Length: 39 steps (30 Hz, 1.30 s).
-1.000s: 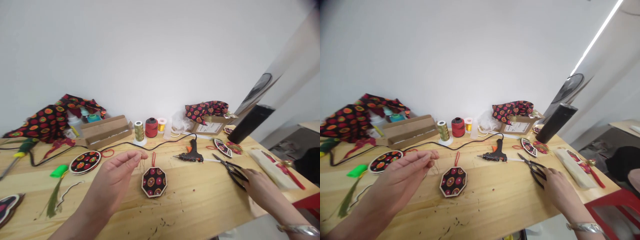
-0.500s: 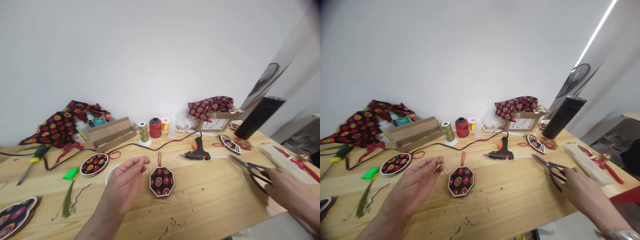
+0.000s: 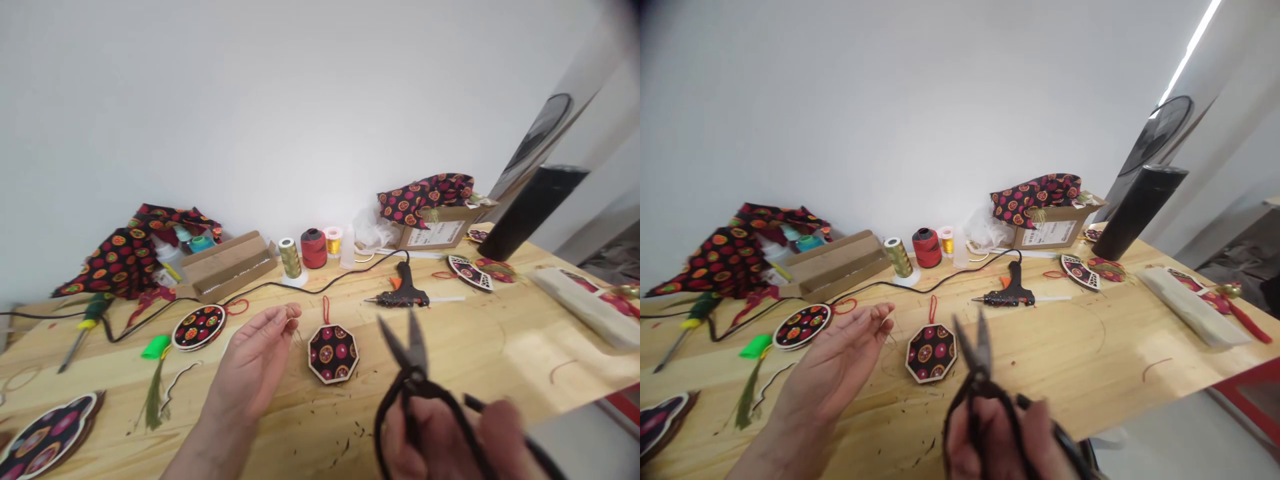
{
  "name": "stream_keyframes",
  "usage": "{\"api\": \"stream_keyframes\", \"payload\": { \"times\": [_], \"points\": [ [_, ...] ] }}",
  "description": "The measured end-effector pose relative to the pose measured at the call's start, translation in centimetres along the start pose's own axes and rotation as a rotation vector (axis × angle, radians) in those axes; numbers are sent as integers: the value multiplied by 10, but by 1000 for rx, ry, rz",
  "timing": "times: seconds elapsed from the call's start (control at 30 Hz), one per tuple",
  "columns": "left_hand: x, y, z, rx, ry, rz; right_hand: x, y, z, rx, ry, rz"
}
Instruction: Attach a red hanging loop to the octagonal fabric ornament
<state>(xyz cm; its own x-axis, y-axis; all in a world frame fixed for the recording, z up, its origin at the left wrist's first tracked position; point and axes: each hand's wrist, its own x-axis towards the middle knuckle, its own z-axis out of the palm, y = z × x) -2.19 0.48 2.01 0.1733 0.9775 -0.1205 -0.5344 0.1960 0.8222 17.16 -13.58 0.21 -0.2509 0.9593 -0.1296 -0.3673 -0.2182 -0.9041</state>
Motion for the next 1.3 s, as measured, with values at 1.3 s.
{"api": "stream_keyframes", "payload": {
  "times": [1.3],
  "points": [
    [-15,1,4,44,-302,88,63,12,42,760,-199,177]
  ]
}}
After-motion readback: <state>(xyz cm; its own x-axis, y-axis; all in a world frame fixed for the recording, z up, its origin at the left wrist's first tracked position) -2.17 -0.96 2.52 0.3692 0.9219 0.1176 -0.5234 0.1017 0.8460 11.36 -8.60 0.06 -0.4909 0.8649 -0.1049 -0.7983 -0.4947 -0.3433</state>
